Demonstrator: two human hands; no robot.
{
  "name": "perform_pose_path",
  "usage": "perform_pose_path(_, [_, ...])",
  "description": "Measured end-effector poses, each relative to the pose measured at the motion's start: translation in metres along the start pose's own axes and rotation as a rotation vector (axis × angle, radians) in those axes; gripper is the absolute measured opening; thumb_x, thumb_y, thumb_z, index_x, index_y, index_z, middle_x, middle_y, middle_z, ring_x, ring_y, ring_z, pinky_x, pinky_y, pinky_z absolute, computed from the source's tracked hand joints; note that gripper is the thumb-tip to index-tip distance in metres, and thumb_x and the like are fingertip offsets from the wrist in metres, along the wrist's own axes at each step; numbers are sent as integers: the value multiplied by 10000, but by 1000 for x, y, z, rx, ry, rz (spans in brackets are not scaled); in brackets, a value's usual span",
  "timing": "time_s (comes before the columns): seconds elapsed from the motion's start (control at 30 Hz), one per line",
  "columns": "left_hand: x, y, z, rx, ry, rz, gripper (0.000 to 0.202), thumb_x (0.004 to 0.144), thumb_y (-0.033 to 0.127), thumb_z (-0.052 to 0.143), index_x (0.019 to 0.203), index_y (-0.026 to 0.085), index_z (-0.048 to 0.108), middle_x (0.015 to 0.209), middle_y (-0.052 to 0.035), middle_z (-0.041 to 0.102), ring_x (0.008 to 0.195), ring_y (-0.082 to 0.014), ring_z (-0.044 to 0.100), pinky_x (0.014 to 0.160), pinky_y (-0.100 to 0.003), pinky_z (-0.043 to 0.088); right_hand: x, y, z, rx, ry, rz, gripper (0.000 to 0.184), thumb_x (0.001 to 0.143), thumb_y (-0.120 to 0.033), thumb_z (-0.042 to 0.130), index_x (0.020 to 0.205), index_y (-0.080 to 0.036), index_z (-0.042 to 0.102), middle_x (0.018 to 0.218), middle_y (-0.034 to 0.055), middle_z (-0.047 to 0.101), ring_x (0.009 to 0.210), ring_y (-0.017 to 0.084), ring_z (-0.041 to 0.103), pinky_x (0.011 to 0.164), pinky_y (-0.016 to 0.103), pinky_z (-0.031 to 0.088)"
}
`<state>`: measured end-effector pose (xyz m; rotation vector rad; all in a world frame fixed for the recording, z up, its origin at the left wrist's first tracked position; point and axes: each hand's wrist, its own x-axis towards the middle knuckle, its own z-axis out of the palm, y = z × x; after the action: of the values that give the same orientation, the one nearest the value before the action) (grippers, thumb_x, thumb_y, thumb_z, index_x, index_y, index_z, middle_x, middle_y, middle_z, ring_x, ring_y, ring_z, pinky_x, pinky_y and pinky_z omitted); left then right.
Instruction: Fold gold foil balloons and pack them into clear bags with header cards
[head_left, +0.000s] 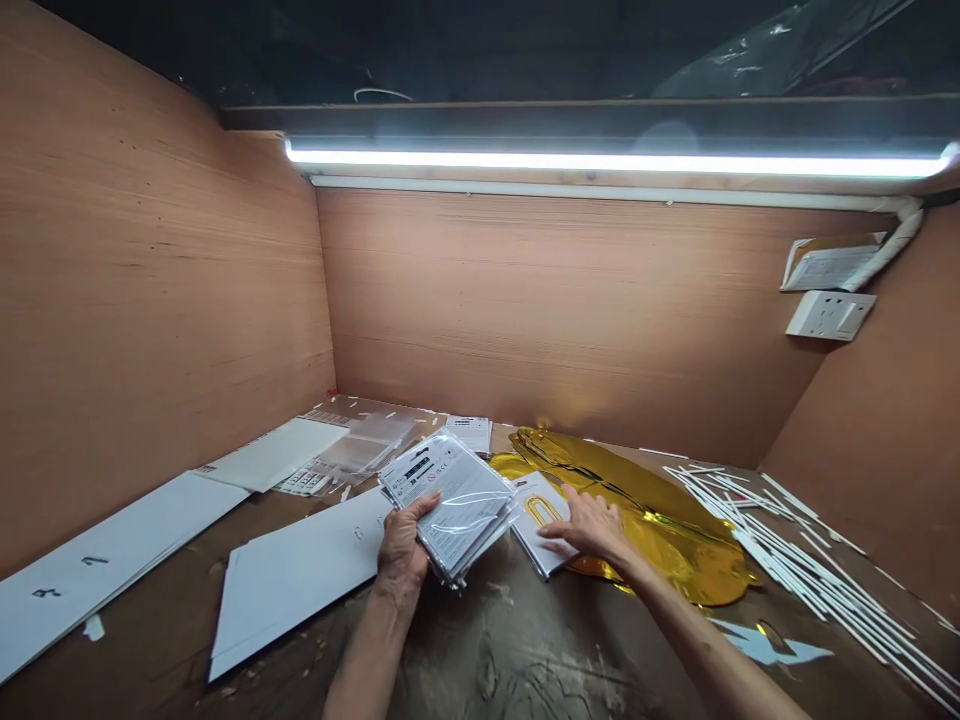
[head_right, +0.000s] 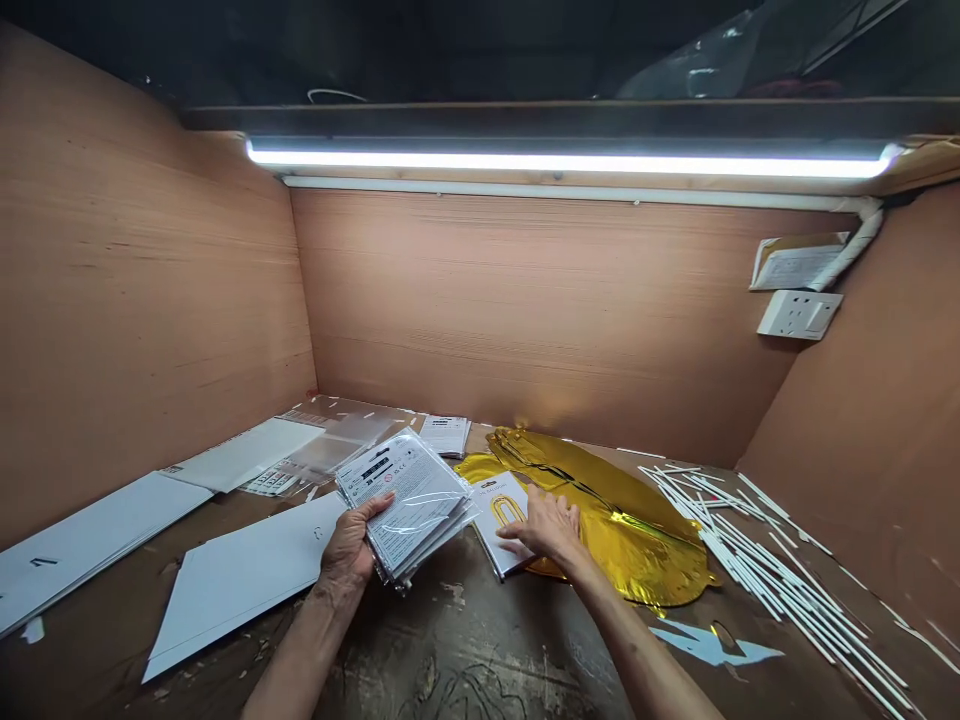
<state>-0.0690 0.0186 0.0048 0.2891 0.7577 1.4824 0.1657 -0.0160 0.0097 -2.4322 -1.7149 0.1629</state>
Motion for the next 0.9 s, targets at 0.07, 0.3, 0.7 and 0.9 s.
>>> perform_pose_path(0.07, [4, 2, -2, -19, 42, 14, 333, 611, -83, 547, 880, 110, 590, 717, -54, 667, 650, -182, 633, 770, -374, 498, -1, -5, 15, 18, 6, -9, 622, 469, -489, 681, 999, -185, 565, 899, 131, 626, 923, 335, 509, 771, 431, 310])
perform_pose_path(0.3, [0, -6, 0, -22, 23, 20, 324, 574, -85, 572, 836, 105, 593, 702, -49, 664, 656, -199, 634, 738, -391, 509, 21, 11, 9, 278, 83, 63, 404, 586, -333, 613, 921, -112, 566, 891, 169, 627, 841, 314, 562, 670, 380, 393])
perform_pose_path(0.7, [-13, -38, -2, 42, -227, -183, 390, 559, 24, 663, 936, 92, 587, 755, -81, 677, 782, -260, 630, 812, -415, 461, 1, -25, -25, 697, 71, -127, 219, 617, -315, 591, 732, -129, 607, 635, 40, 633, 571, 176, 569, 484, 248, 390])
perform_pose_path(0.9, [-21, -44, -2, 11, -348, -238, 367, 614, 157, 681, 958, 78, 585, 863, -124, 667, 889, -299, 595, 831, -430, 449, -15, -57, -3, 634, 113, -133, 133, 547, -265, 629, 566, -154, 560, 588, 7, 568, 642, 161, 519, 552, 233, 334])
